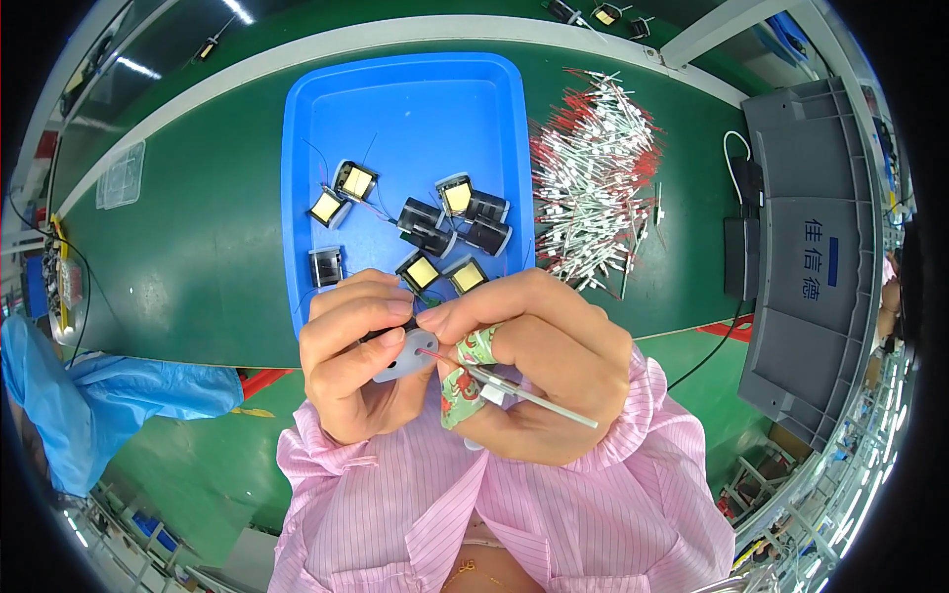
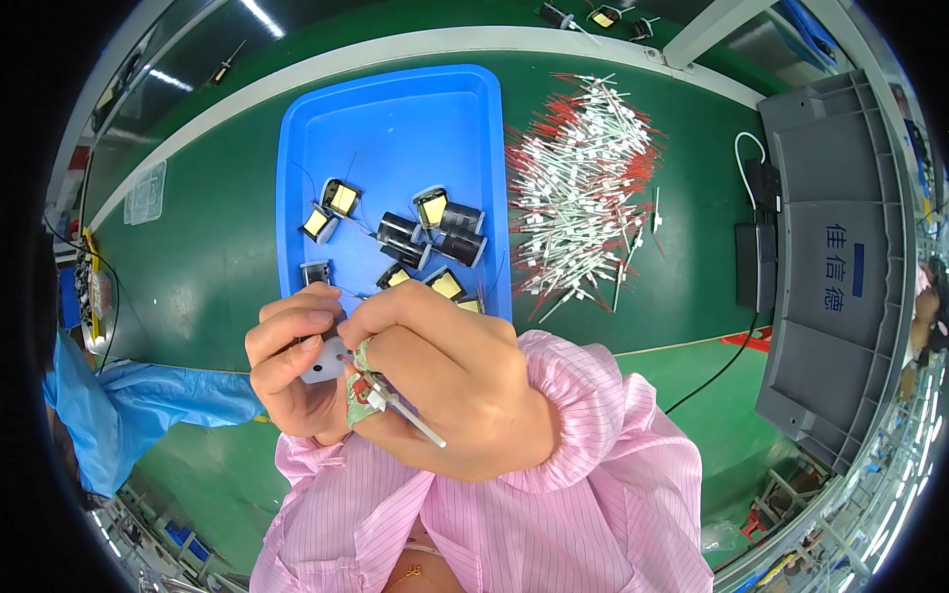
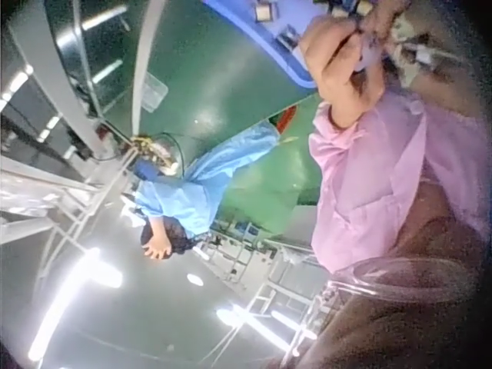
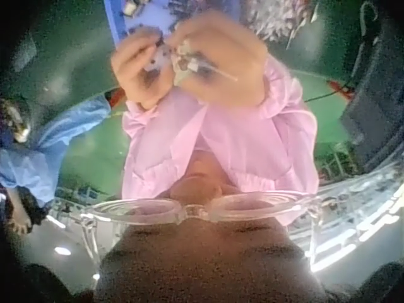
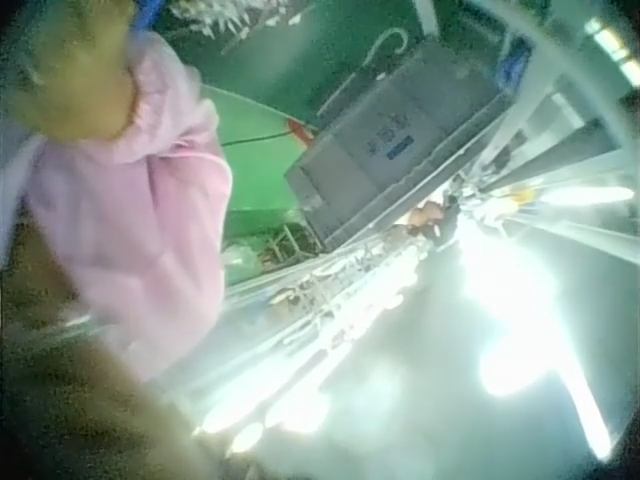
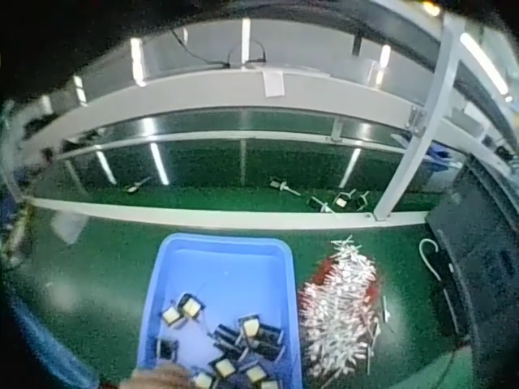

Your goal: The person assembles electronic components by hand, inserting pins or wires into a plastic housing.

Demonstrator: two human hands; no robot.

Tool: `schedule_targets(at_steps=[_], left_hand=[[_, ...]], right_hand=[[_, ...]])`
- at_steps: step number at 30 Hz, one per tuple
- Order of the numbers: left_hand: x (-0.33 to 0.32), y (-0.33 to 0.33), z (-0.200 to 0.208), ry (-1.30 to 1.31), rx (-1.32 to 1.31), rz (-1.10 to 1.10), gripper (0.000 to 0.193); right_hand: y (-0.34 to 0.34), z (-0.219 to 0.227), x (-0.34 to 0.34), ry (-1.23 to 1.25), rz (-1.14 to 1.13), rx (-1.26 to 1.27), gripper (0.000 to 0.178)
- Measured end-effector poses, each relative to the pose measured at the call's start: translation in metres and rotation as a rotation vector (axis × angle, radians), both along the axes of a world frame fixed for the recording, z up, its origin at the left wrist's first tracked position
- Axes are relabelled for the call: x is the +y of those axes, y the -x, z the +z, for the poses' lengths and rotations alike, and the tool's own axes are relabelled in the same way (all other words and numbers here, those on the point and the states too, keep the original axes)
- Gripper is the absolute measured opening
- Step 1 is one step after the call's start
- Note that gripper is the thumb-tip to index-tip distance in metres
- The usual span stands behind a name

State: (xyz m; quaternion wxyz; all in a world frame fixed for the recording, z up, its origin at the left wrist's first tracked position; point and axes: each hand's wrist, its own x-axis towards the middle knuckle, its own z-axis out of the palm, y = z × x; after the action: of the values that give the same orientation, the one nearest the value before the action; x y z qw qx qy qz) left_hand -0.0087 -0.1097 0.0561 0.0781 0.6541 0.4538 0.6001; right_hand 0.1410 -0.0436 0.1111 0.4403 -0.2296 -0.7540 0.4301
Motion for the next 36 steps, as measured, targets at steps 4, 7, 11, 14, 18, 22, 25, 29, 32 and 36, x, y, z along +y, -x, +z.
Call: schedule_targets(at_steps=[4, 7, 11, 14, 18, 22, 25, 29, 32, 36], left_hand=[[0.0, -0.001, -0.002, -0.002, -0.015, -0.019, 0.054], [-0.003, -0.002, -0.005, 0.007, -0.021, -0.033, 0.055], [-0.005, -0.002, -0.003, 0.071, 0.051, -0.002, 0.057], [-0.001, 0.0, -0.003, 0.033, 0.025, 0.036, 0.057], [0.002, 0.003, 0.004, 0.126, 0.122, 0.149, 0.051], [0.001, 0.003, 0.016, 0.242, 0.163, 0.09, 0.052], [0.001, 0.004, 0.023, 0.31, 0.167, -0.022, 0.055], [0.0, 0.007, 0.015, 0.329, 0.208, -0.017, 0.057], [0.0, 0.008, 0.009, 0.28, 0.169, 0.033, 0.056], [0.001, 0.006, 0.005, 0.247, 0.131, 0.042, 0.053]], right_hand=[[0.0, -0.003, -0.001, 0.015, -0.005, 0.012, 0.023], [0.0, -0.004, 0.001, -0.027, 0.007, -0.026, 0.023], [0.001, -0.011, 0.005, -0.055, 0.023, -0.066, 0.022], [-0.003, -0.008, 0.009, -0.025, 0.046, -0.05, 0.021], [-0.017, -0.003, 0.009, 0.161, 0.114, -0.138, 0.021], [-0.014, -0.009, 0.012, 0.106, 0.094, -0.114, 0.018], [-0.014, -0.01, 0.012, 0.056, 0.076, -0.118, 0.018], [-0.016, -0.01, 0.014, -0.043, -0.009, -0.298, 0.022], [-0.015, -0.008, 0.01, -0.055, -0.072, -0.302, 0.025], [-0.019, -0.014, 0.009, -0.146, -0.079, -0.303, 0.021]])
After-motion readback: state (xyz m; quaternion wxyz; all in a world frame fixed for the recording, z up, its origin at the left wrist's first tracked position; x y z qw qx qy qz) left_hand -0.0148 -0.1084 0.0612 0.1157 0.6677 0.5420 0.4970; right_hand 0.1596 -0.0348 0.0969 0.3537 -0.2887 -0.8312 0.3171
